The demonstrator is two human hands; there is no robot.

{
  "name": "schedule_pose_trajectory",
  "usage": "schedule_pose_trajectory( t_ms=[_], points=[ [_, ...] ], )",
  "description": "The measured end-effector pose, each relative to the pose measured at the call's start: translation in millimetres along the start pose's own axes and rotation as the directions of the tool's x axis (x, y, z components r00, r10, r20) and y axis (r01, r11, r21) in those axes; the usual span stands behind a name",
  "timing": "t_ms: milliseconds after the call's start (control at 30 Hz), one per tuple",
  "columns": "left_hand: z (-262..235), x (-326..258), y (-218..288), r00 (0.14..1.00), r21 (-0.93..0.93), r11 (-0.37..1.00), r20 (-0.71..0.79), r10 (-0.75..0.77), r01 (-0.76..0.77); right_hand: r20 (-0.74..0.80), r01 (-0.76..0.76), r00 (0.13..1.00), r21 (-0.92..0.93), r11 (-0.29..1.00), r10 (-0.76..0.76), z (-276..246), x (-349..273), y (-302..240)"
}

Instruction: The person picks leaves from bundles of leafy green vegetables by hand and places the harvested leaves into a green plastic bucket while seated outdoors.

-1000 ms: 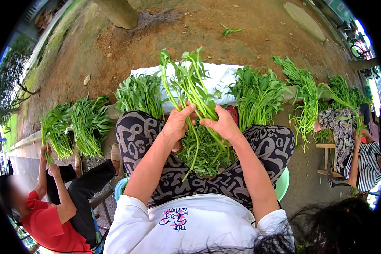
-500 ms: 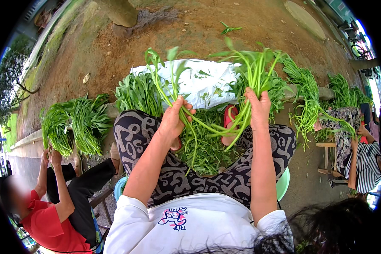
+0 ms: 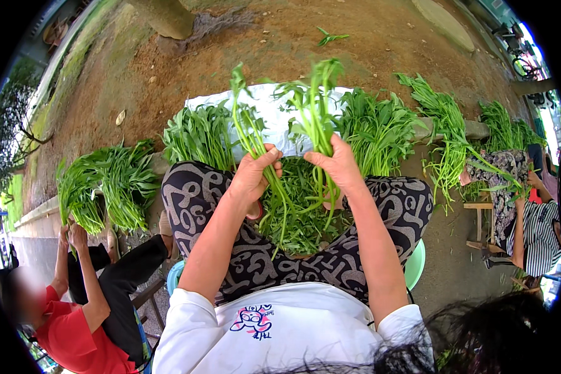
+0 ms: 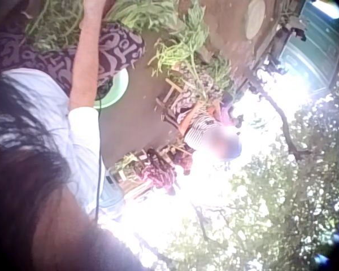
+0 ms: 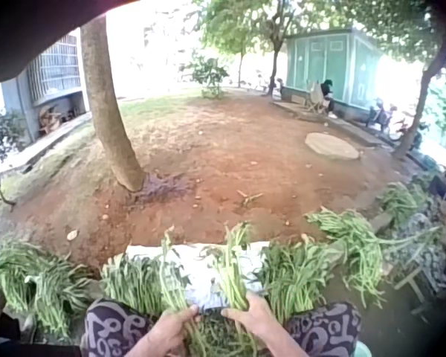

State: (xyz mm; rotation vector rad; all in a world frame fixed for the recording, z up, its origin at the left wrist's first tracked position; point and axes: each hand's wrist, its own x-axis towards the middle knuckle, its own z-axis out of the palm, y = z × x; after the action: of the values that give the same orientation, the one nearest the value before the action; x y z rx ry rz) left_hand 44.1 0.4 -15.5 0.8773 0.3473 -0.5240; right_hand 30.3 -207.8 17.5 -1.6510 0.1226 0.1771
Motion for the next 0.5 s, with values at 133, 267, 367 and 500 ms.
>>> schedule_pose_trajectory(
  t_ms=[133,267,367,500],
  points=[
    [9,-1,-2,0.999,0.042,0.999,0.026,-0.023,0.022,0.023,0.096,0.995,-0.204,0.974,-0.093,23,0,22],
    [1,3,-7,0.998,0.091,0.995,0.059,0.030,-0.035,0.100,0.109,0.992,-0.385,0.916,-0.077,40,-7,20],
    [-1,3,-9,0.999,0.163,0.986,0.034,0.020,-0.025,0.160,0.173,0.978,-0.267,0.948,-0.133,40,-7,31],
    [12,-3,-3,0.998,0.145,0.989,-0.058,0.003,0.006,0.151,0.127,0.983,-0.169,0.978,-0.101,33,-4,33]
  ],
)
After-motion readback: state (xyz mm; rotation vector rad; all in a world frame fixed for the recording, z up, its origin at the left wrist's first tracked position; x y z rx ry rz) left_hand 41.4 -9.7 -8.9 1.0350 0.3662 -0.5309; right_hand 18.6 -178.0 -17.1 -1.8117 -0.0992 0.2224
